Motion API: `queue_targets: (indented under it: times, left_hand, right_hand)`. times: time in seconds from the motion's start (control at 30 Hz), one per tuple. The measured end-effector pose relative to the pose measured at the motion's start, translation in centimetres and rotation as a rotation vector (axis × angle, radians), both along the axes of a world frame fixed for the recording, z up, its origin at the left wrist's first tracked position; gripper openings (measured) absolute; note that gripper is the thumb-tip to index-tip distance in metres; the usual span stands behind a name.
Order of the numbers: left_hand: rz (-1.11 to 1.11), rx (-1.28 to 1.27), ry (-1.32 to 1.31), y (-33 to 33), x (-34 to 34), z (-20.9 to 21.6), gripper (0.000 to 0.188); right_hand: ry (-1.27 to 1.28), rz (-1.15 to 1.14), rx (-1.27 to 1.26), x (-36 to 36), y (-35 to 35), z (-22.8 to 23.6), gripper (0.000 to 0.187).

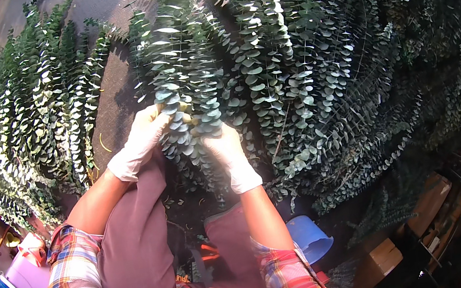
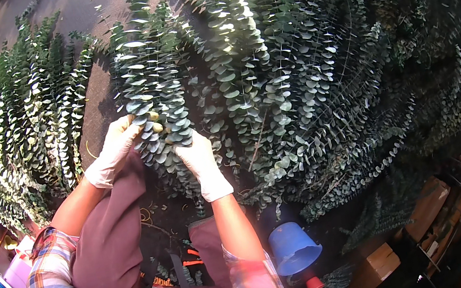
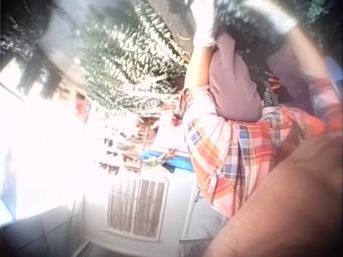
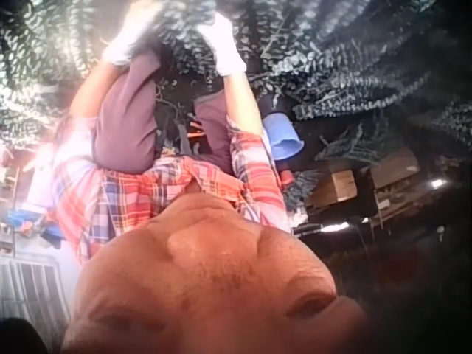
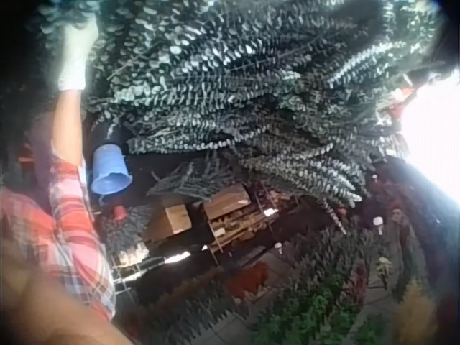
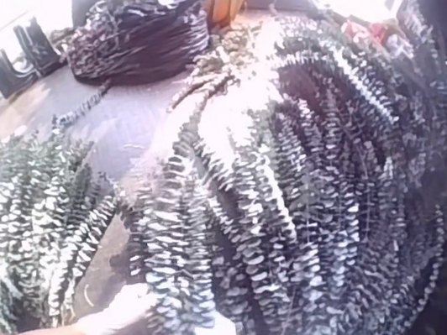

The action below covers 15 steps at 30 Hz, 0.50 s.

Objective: The person sits on the floor and repeatedly picks up long strands of artificial greenery. They pull off sections of the leaves by hand and place the trimmed pieces into a blue bucket. The person continues this repetitive process throughout the clip.

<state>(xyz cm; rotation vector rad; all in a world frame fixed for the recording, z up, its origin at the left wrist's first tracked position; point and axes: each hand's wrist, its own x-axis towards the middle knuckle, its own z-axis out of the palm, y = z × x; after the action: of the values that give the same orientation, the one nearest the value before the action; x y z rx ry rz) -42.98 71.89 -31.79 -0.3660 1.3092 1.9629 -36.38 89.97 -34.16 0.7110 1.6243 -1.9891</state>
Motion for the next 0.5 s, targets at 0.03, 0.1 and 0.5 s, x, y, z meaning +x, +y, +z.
queue_targets:
  times: [0.03,0.1,0.5]
  left_hand:
    - [0.052,-0.069,-0.023,-0.7,-0.2,1.1,0.031]
    - [0.162,-0.015,-0.053,-1.9,-0.4,0.9,0.030]
    - [0.401,0.401,-0.273,-1.0,-0.9,2.3,0.038]
  right_hand:
    - [-0.084,0.090,0.173,0.1,0.5,-0.7,0.035]
    - [0.003,0.192,0.513,1.7,1.7,-3.8,0.035]
    - [0.169,0.046,0.936,-1.0,3.2,-1.9,0.065]
